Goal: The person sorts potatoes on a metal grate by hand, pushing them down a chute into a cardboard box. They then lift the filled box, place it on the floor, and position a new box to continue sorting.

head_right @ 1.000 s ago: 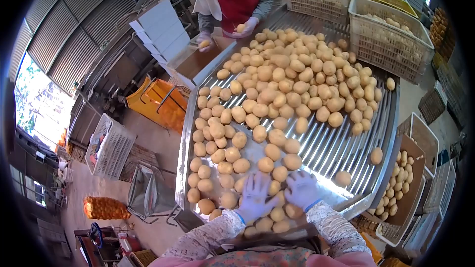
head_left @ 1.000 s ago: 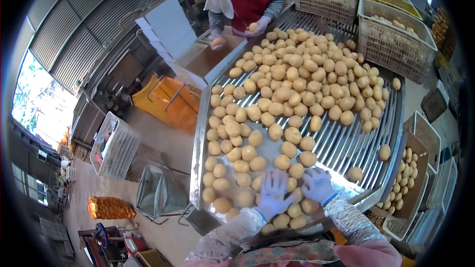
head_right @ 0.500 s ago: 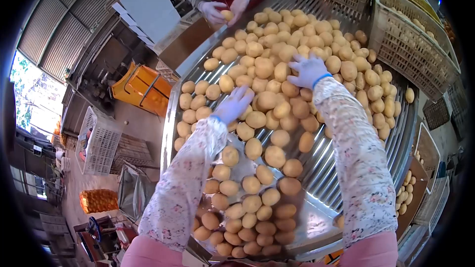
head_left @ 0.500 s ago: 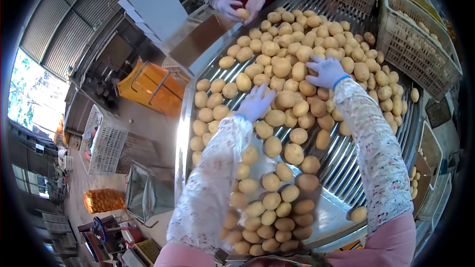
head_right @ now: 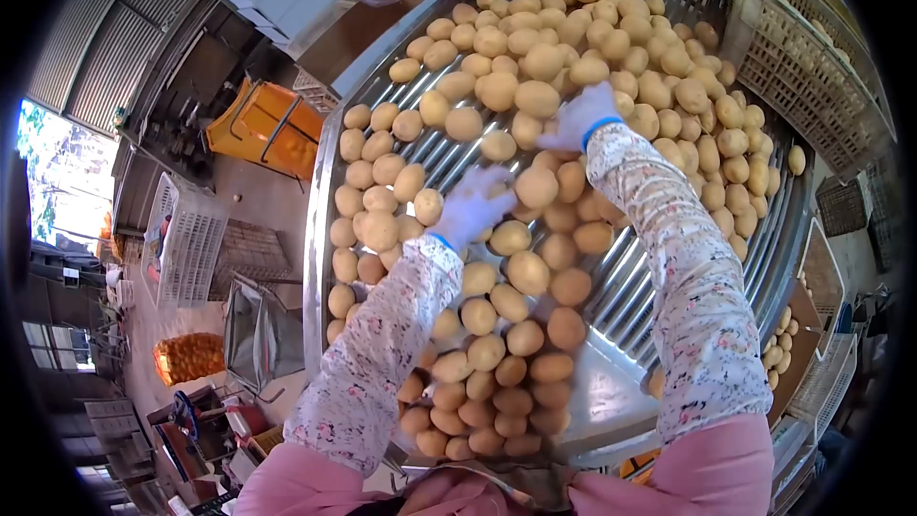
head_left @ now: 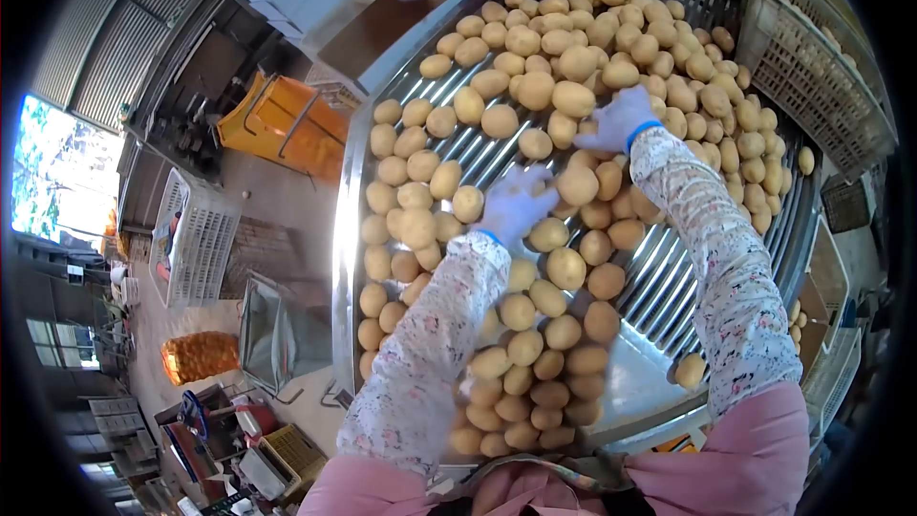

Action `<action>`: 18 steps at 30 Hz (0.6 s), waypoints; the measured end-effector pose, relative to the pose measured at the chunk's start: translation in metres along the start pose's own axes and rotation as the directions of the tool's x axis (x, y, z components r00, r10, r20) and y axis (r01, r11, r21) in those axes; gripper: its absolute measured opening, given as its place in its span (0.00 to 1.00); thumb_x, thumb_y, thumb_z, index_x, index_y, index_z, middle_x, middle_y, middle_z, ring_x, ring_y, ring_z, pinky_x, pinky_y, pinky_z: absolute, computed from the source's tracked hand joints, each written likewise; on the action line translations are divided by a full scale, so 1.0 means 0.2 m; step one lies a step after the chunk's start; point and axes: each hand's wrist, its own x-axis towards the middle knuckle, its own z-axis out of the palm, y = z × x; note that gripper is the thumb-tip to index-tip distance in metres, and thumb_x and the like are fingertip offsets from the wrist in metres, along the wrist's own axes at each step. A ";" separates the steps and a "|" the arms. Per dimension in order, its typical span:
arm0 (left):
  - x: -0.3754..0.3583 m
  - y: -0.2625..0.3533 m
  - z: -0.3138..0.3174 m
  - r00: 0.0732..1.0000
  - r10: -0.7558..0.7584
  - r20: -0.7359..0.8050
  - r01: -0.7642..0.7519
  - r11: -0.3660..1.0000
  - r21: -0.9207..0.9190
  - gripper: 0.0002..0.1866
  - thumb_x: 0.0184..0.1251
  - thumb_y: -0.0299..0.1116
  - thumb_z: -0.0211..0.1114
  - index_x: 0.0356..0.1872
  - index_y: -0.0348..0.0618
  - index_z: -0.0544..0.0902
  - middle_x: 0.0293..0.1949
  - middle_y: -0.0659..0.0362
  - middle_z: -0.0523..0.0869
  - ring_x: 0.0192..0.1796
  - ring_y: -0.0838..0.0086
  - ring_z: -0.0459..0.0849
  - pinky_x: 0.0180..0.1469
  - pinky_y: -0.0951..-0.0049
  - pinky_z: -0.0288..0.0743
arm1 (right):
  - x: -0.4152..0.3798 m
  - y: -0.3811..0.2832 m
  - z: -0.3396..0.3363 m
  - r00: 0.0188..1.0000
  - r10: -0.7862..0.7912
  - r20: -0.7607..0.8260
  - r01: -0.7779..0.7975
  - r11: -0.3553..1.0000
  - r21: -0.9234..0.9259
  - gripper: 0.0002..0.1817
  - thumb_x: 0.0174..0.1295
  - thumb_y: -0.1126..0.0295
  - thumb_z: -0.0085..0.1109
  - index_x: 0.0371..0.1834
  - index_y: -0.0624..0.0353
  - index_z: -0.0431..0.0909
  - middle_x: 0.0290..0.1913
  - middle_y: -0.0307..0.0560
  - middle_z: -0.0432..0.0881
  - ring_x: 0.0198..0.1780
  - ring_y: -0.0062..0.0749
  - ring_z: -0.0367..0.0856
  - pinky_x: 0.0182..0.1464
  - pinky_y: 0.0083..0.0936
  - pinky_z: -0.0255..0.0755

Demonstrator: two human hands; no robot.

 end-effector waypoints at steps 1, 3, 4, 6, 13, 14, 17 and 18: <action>-0.11 0.01 0.04 0.994 -0.016 0.112 0.014 1.000 0.018 0.29 0.65 0.53 0.67 0.64 0.52 0.77 0.64 0.46 0.74 0.66 0.51 0.76 0.67 0.56 0.72 | -0.07 -0.04 0.03 1.000 -0.004 0.003 0.004 1.000 -0.005 0.39 0.58 0.26 0.49 0.58 0.42 0.87 0.56 0.48 0.88 0.63 0.47 0.80 0.69 0.43 0.63; -0.35 0.04 0.13 0.996 0.021 0.090 -0.024 0.999 0.038 0.30 0.64 0.53 0.68 0.65 0.52 0.77 0.64 0.45 0.74 0.66 0.49 0.75 0.66 0.54 0.72 | -0.16 -0.09 0.17 0.969 -0.226 0.099 0.182 0.926 0.332 0.32 0.59 0.29 0.51 0.56 0.33 0.86 0.56 0.51 0.87 0.61 0.46 0.83 0.65 0.41 0.72; -0.45 0.06 0.15 0.995 0.065 0.073 -0.070 0.995 0.069 0.32 0.64 0.53 0.68 0.67 0.53 0.76 0.64 0.44 0.73 0.66 0.47 0.75 0.66 0.52 0.72 | -0.20 -0.08 0.31 0.971 -0.237 -0.027 0.226 0.876 0.426 0.30 0.59 0.30 0.53 0.56 0.32 0.86 0.56 0.52 0.87 0.59 0.47 0.84 0.62 0.40 0.74; -0.71 0.12 0.16 0.993 0.114 0.042 -0.118 0.987 0.105 0.33 0.65 0.53 0.68 0.69 0.53 0.75 0.65 0.43 0.73 0.67 0.44 0.73 0.67 0.48 0.69 | -0.51 -0.11 0.32 0.974 -0.214 -0.079 0.224 0.826 0.517 0.26 0.59 0.38 0.61 0.57 0.34 0.85 0.51 0.54 0.88 0.58 0.50 0.83 0.60 0.43 0.76; -1.62 0.07 0.37 0.921 0.389 0.001 -0.363 0.859 0.360 0.37 0.68 0.53 0.63 0.75 0.47 0.70 0.75 0.36 0.64 0.78 0.41 0.60 0.76 0.37 0.52 | -1.34 -0.29 0.81 0.888 -0.061 -0.457 0.342 0.751 0.565 0.26 0.53 0.47 0.67 0.56 0.36 0.85 0.70 0.53 0.74 0.69 0.58 0.71 0.67 0.54 0.66; -1.72 0.05 0.35 0.922 0.378 0.086 -0.384 0.858 0.340 0.38 0.68 0.54 0.63 0.75 0.46 0.70 0.75 0.36 0.64 0.79 0.41 0.59 0.76 0.37 0.52 | -1.47 -0.35 0.84 0.834 0.069 -0.548 0.317 0.752 0.578 0.25 0.52 0.48 0.68 0.55 0.37 0.86 0.72 0.51 0.72 0.68 0.58 0.71 0.67 0.53 0.66; -1.84 -0.15 0.32 0.863 0.497 0.087 -0.494 0.798 0.344 0.38 0.69 0.55 0.63 0.76 0.48 0.69 0.75 0.37 0.65 0.78 0.39 0.59 0.76 0.37 0.52 | -1.76 -0.47 0.91 0.754 0.217 -0.621 0.222 0.805 0.551 0.25 0.50 0.50 0.69 0.53 0.39 0.86 0.72 0.49 0.72 0.68 0.55 0.71 0.67 0.52 0.66; -1.80 -0.21 0.31 0.851 0.515 0.106 -0.514 0.771 0.375 0.38 0.68 0.55 0.63 0.75 0.48 0.70 0.75 0.39 0.65 0.76 0.38 0.61 0.75 0.37 0.54 | -1.83 -0.50 0.93 0.751 0.233 -0.618 0.145 0.855 0.497 0.24 0.49 0.51 0.70 0.52 0.40 0.86 0.71 0.50 0.72 0.68 0.54 0.72 0.66 0.51 0.66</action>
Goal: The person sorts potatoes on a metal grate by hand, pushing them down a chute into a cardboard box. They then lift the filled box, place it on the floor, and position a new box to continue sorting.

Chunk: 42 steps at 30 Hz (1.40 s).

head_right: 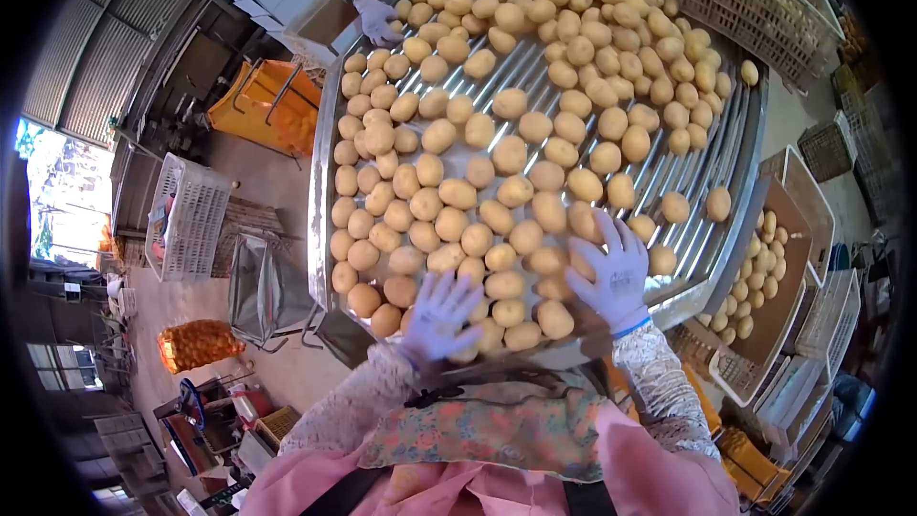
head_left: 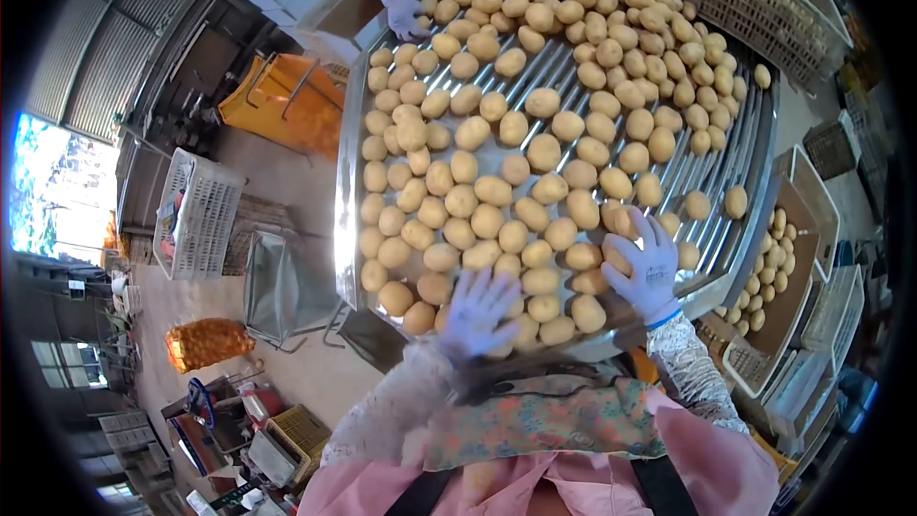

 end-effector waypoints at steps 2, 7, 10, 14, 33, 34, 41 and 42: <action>0.13 -0.05 -0.11 1.000 -0.017 0.004 0.017 1.000 0.008 0.37 0.68 0.54 0.63 0.75 0.48 0.71 0.75 0.40 0.66 0.75 0.38 0.62 0.75 0.37 0.55 | -0.05 0.03 0.00 0.999 -0.039 0.004 0.039 0.999 0.023 0.24 0.49 0.51 0.70 0.51 0.40 0.86 0.71 0.49 0.72 0.68 0.53 0.72 0.66 0.50 0.66; 0.14 0.00 -0.02 0.961 -0.201 -0.188 0.233 0.958 0.165 0.35 0.69 0.53 0.63 0.73 0.48 0.72 0.73 0.43 0.68 0.73 0.34 0.63 0.73 0.36 0.55 | -0.06 0.21 0.02 0.997 0.066 -0.041 -0.066 0.998 0.002 0.26 0.48 0.51 0.71 0.52 0.43 0.84 0.72 0.51 0.71 0.68 0.54 0.71 0.69 0.50 0.63; -0.17 0.12 -0.05 0.987 -0.149 -0.059 0.158 0.964 0.213 0.34 0.68 0.50 0.63 0.72 0.46 0.72 0.70 0.42 0.71 0.70 0.34 0.66 0.71 0.37 0.58 | -0.20 0.20 0.01 1.000 0.019 0.024 -0.018 0.999 -0.029 0.27 0.47 0.51 0.71 0.55 0.39 0.84 0.73 0.52 0.70 0.69 0.58 0.68 0.70 0.54 0.60; -0.45 0.09 -0.19 0.973 -0.221 0.063 0.210 0.967 0.147 0.35 0.67 0.50 0.64 0.71 0.43 0.72 0.69 0.42 0.72 0.68 0.38 0.69 0.69 0.37 0.60 | -0.36 -0.04 0.02 0.995 -0.075 0.065 0.071 0.996 0.058 0.28 0.47 0.50 0.70 0.57 0.33 0.83 0.73 0.50 0.70 0.69 0.60 0.67 0.67 0.55 0.61; -0.47 -0.04 -0.24 0.931 -0.363 0.044 0.362 0.932 0.030 0.33 0.64 0.48 0.65 0.68 0.43 0.75 0.67 0.44 0.75 0.72 0.36 0.66 0.71 0.42 0.61 | -0.15 -0.41 0.30 0.875 -0.460 0.149 0.402 0.863 0.307 0.33 0.47 0.42 0.70 0.61 0.29 0.82 0.73 0.53 0.69 0.72 0.65 0.64 0.73 0.65 0.55; -0.42 -0.11 -0.25 0.914 -0.393 -0.100 0.401 0.913 0.078 0.33 0.65 0.48 0.65 0.68 0.43 0.75 0.67 0.42 0.75 0.71 0.37 0.67 0.71 0.42 0.61 | -0.14 -0.49 0.34 0.842 -0.504 0.193 0.427 0.841 0.334 0.33 0.47 0.42 0.70 0.61 0.29 0.82 0.73 0.51 0.68 0.73 0.66 0.62 0.73 0.66 0.54; 0.04 -0.21 0.06 0.812 -0.517 -0.271 0.579 0.771 0.264 0.33 0.69 0.48 0.61 0.72 0.43 0.72 0.70 0.39 0.71 0.73 0.39 0.66 0.74 0.40 0.57 | -0.15 -0.74 0.46 0.690 -0.698 0.191 0.533 0.669 0.518 0.25 0.48 0.45 0.68 0.52 0.30 0.85 0.69 0.41 0.72 0.75 0.64 0.57 0.74 0.66 0.52; 0.02 -0.14 0.05 0.811 -0.520 -0.270 0.581 0.771 0.261 0.33 0.69 0.48 0.61 0.72 0.43 0.72 0.70 0.39 0.71 0.73 0.39 0.66 0.74 0.40 0.57 | -0.09 -0.66 0.44 0.664 -0.748 0.013 0.600 0.543 0.587 0.16 0.53 0.51 0.66 0.45 0.38 0.86 0.62 0.40 0.77 0.70 0.58 0.66 0.69 0.58 0.61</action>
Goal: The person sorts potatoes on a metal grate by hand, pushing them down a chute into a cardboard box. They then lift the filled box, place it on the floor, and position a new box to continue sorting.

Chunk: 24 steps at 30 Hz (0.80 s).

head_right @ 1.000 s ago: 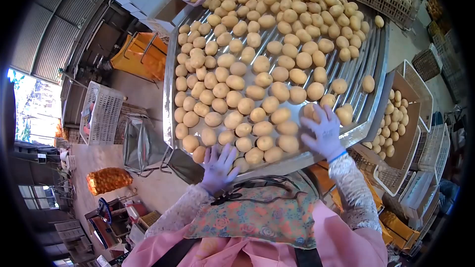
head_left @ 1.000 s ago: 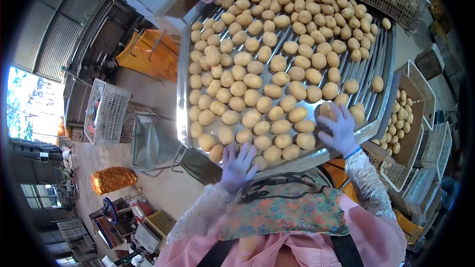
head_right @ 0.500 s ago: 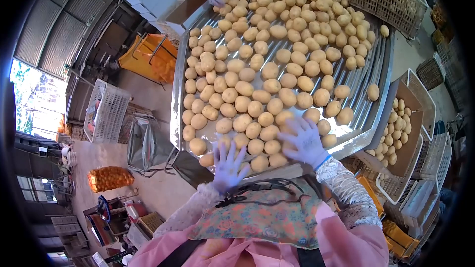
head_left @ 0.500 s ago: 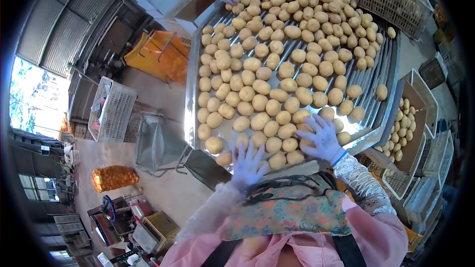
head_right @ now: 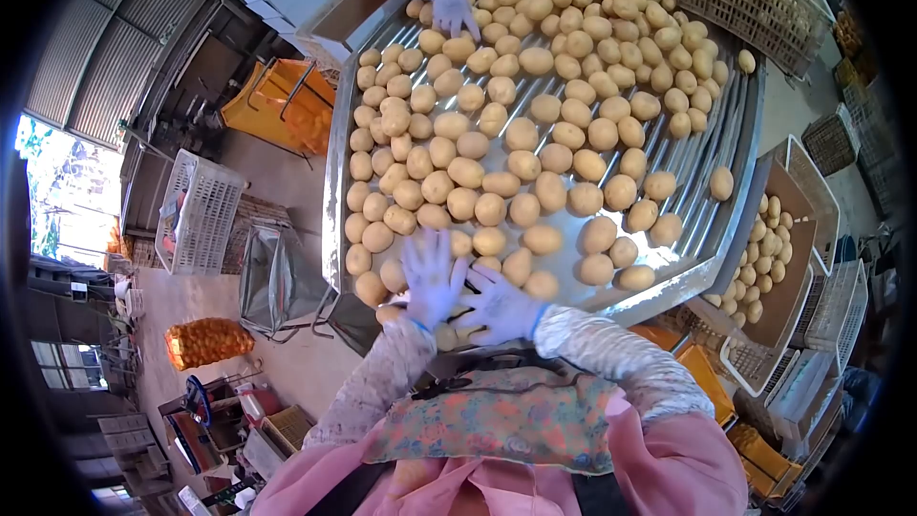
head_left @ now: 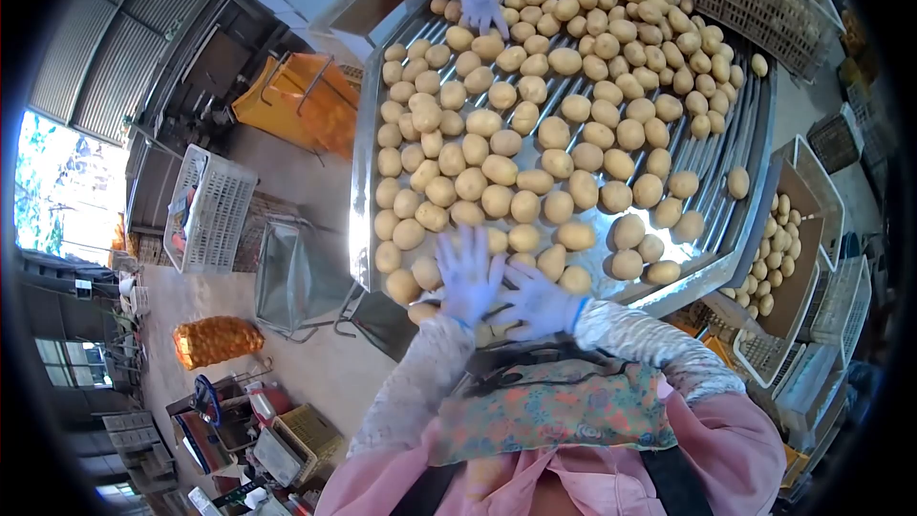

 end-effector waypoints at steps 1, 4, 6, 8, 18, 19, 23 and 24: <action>-0.07 0.05 -0.08 0.986 0.156 0.060 -0.151 0.985 -0.083 0.34 0.70 0.49 0.61 0.73 0.45 0.72 0.72 0.40 0.69 0.73 0.39 0.65 0.75 0.39 0.56 | -0.06 0.10 -0.03 0.991 0.040 0.125 -0.058 0.987 0.150 0.13 0.55 0.54 0.65 0.42 0.41 0.86 0.59 0.40 0.79 0.65 0.55 0.70 0.65 0.53 0.64; -0.19 -0.01 -0.29 0.903 0.384 0.193 -0.341 0.914 -0.222 0.34 0.70 0.50 0.61 0.74 0.47 0.71 0.74 0.42 0.67 0.74 0.40 0.64 0.75 0.38 0.53 | -0.20 0.24 -0.40 0.973 0.225 0.045 -0.230 0.944 0.236 0.10 0.58 0.64 0.61 0.42 0.50 0.85 0.52 0.43 0.82 0.53 0.48 0.78 0.56 0.43 0.69; -0.18 -0.16 -0.32 0.830 0.463 0.310 -0.395 0.882 -0.257 0.34 0.71 0.52 0.60 0.75 0.52 0.70 0.75 0.42 0.65 0.76 0.42 0.62 0.76 0.39 0.51 | -0.28 0.32 -0.60 0.856 0.441 -0.271 -0.489 0.860 -0.147 0.20 0.59 0.59 0.64 0.54 0.49 0.83 0.58 0.48 0.81 0.59 0.53 0.75 0.61 0.48 0.66; -0.10 -0.15 -0.25 0.930 0.321 0.179 -0.272 0.928 -0.254 0.34 0.71 0.53 0.61 0.74 0.51 0.71 0.74 0.39 0.66 0.75 0.38 0.62 0.77 0.39 0.50 | -0.40 0.44 -0.58 0.672 0.596 -0.440 -0.738 0.490 -0.463 0.32 0.60 0.50 0.64 0.68 0.47 0.77 0.66 0.53 0.77 0.67 0.61 0.68 0.72 0.54 0.57; -0.10 0.06 -0.17 0.964 0.252 0.082 -0.236 0.957 -0.167 0.38 0.67 0.54 0.63 0.76 0.48 0.69 0.75 0.36 0.65 0.71 0.31 0.64 0.74 0.38 0.54 | -0.39 0.29 -0.44 0.783 0.594 -0.184 -0.601 0.645 -0.472 0.47 0.55 0.40 0.64 0.77 0.50 0.65 0.77 0.55 0.63 0.76 0.68 0.57 0.78 0.62 0.47; -0.18 0.01 -0.21 0.943 0.307 0.125 -0.280 0.940 -0.197 0.38 0.67 0.53 0.64 0.75 0.48 0.70 0.75 0.39 0.66 0.70 0.32 0.65 0.74 0.38 0.54 | -0.42 0.22 -0.46 0.824 0.559 -0.090 -0.520 0.685 -0.510 0.45 0.56 0.42 0.64 0.77 0.49 0.66 0.77 0.55 0.63 0.76 0.67 0.58 0.77 0.62 0.49; -0.42 -0.15 -0.30 0.951 0.181 0.252 -0.138 0.974 -0.181 0.36 0.66 0.54 0.63 0.74 0.51 0.72 0.73 0.50 0.71 0.72 0.38 0.66 0.74 0.39 0.54 | -0.48 0.08 -0.38 0.910 0.412 0.037 -0.352 0.819 -0.453 0.38 0.56 0.48 0.63 0.71 0.49 0.72 0.76 0.54 0.65 0.77 0.64 0.59 0.78 0.59 0.50; -0.45 -0.18 -0.32 0.956 0.188 0.227 -0.151 0.974 -0.168 0.36 0.66 0.53 0.63 0.73 0.49 0.73 0.72 0.48 0.73 0.71 0.39 0.68 0.73 0.39 0.55 | -0.48 0.08 -0.34 0.927 0.371 0.059 -0.315 0.854 -0.415 0.38 0.56 0.49 0.63 0.70 0.51 0.73 0.76 0.52 0.65 0.77 0.61 0.59 0.79 0.54 0.50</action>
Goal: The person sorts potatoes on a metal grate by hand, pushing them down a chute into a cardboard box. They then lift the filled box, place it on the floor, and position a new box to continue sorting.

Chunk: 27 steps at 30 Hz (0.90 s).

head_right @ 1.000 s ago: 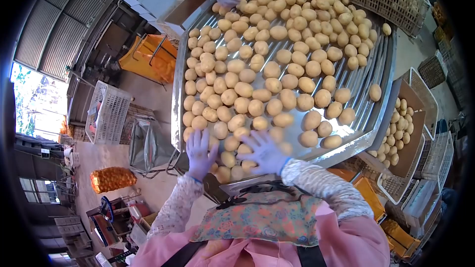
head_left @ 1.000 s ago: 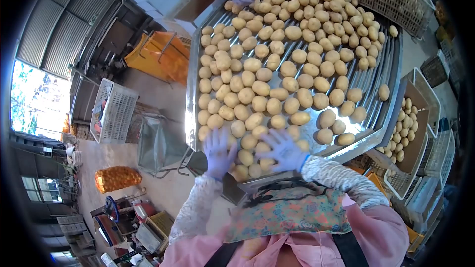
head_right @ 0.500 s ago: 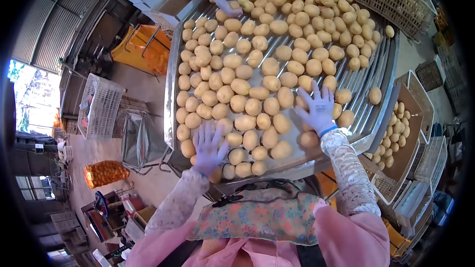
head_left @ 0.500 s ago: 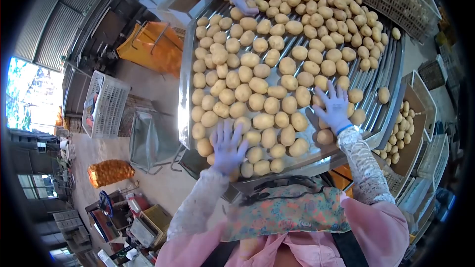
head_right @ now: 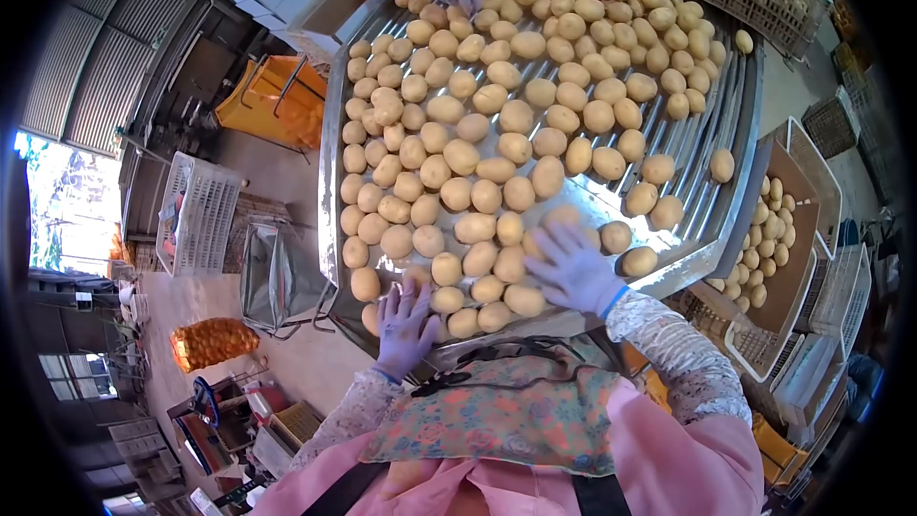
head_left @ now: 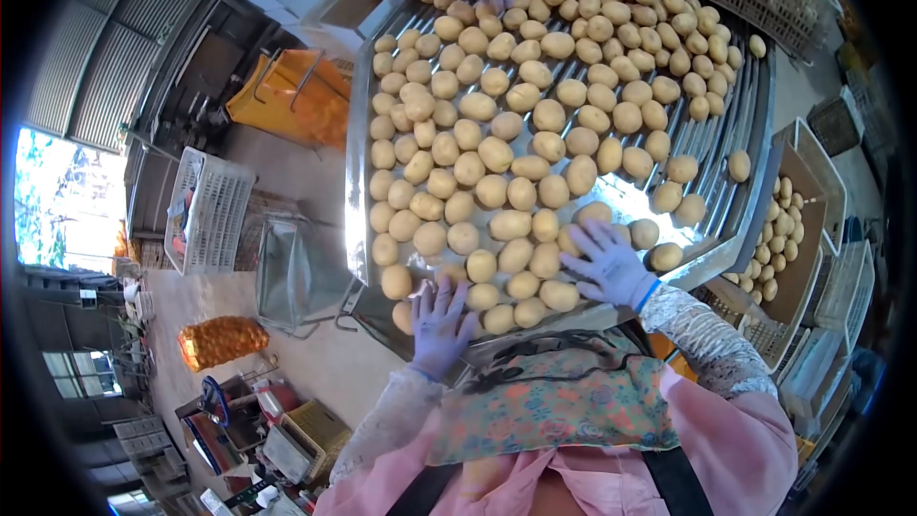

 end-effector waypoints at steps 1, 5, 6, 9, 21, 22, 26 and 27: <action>-0.01 0.00 -0.03 1.000 0.011 -0.025 -0.011 1.000 0.019 0.35 0.66 0.51 0.64 0.72 0.48 0.74 0.70 0.47 0.74 0.70 0.41 0.69 0.73 0.40 0.56 | 0.04 -0.02 0.01 1.000 0.009 -0.005 -0.009 1.000 -0.001 0.38 0.56 0.49 0.63 0.70 0.51 0.73 0.76 0.52 0.65 0.77 0.61 0.59 0.79 0.54 0.50; 0.18 -0.07 -0.07 0.984 -0.011 -0.176 0.009 1.000 -0.011 0.34 0.64 0.51 0.65 0.68 0.44 0.76 0.67 0.43 0.75 0.68 0.41 0.70 0.73 0.38 0.55 | 0.23 -0.19 0.14 0.984 -0.179 0.013 0.179 0.984 0.019 0.35 0.53 0.54 0.63 0.66 0.57 0.75 0.74 0.55 0.69 0.77 0.55 0.62 0.80 0.51 0.51; 0.27 -0.08 -0.06 0.969 -0.004 -0.249 0.009 1.000 0.018 0.34 0.65 0.52 0.65 0.68 0.43 0.76 0.67 0.42 0.75 0.70 0.41 0.69 0.73 0.38 0.55 | 0.26 -0.24 0.19 0.977 -0.209 0.039 0.207 0.977 0.057 0.34 0.52 0.57 0.63 0.64 0.58 0.76 0.73 0.55 0.71 0.77 0.53 0.63 0.80 0.50 0.51; 0.54 -0.03 0.06 0.961 -0.120 -0.249 0.148 0.984 0.096 0.34 0.67 0.49 0.65 0.71 0.43 0.73 0.71 0.40 0.71 0.73 0.42 0.66 0.74 0.40 0.53 | 0.28 -0.39 0.29 0.975 -0.220 -0.038 0.221 0.974 0.053 0.30 0.49 0.60 0.64 0.58 0.60 0.80 0.72 0.51 0.72 0.77 0.51 0.63 0.80 0.48 0.52; 0.57 -0.14 0.07 0.992 0.071 -0.107 -0.072 0.997 0.001 0.39 0.69 0.54 0.61 0.73 0.37 0.69 0.75 0.40 0.66 0.77 0.45 0.62 0.77 0.33 0.47 | -0.31 0.66 -0.08 0.581 0.693 -0.426 -0.811 0.538 -0.231 0.38 0.58 0.46 0.65 0.72 0.47 0.74 0.68 0.62 0.75 0.63 0.60 0.76 0.67 0.48 0.69; 0.63 -0.14 0.13 0.992 0.068 -0.108 -0.069 0.998 0.000 0.39 0.69 0.54 0.61 0.73 0.37 0.69 0.75 0.40 0.66 0.77 0.45 0.62 0.77 0.33 0.47 | -0.27 0.66 -0.08 0.504 0.789 -0.351 -0.845 0.534 -0.013 0.39 0.57 0.45 0.65 0.72 0.47 0.74 0.69 0.63 0.74 0.64 0.59 0.76 0.67 0.47 0.69; 0.70 0.24 0.15 0.985 -0.036 -0.167 0.066 0.983 0.174 0.41 0.69 0.56 0.60 0.75 0.36 0.67 0.75 0.39 0.66 0.77 0.40 0.61 0.78 0.37 0.49 | -0.04 0.56 -0.09 0.555 0.795 -0.246 -0.792 0.595 0.137 0.31 0.50 0.47 0.72 0.59 0.41 0.80 0.67 0.62 0.73 0.61 0.56 0.79 0.64 0.42 0.72; 0.70 0.35 0.09 0.994 -0.080 -0.072 0.091 0.982 0.164 0.42 0.69 0.57 0.60 0.75 0.35 0.66 0.75 0.38 0.66 0.77 0.38 0.61 0.78 0.39 0.50 | 0.00 0.53 -0.08 0.575 0.770 -0.276 -0.778 0.619 0.105 0.27 0.49 0.48 0.73 0.53 0.42 0.81 0.63 0.60 0.76 0.58 0.56 0.80 0.62 0.41 0.74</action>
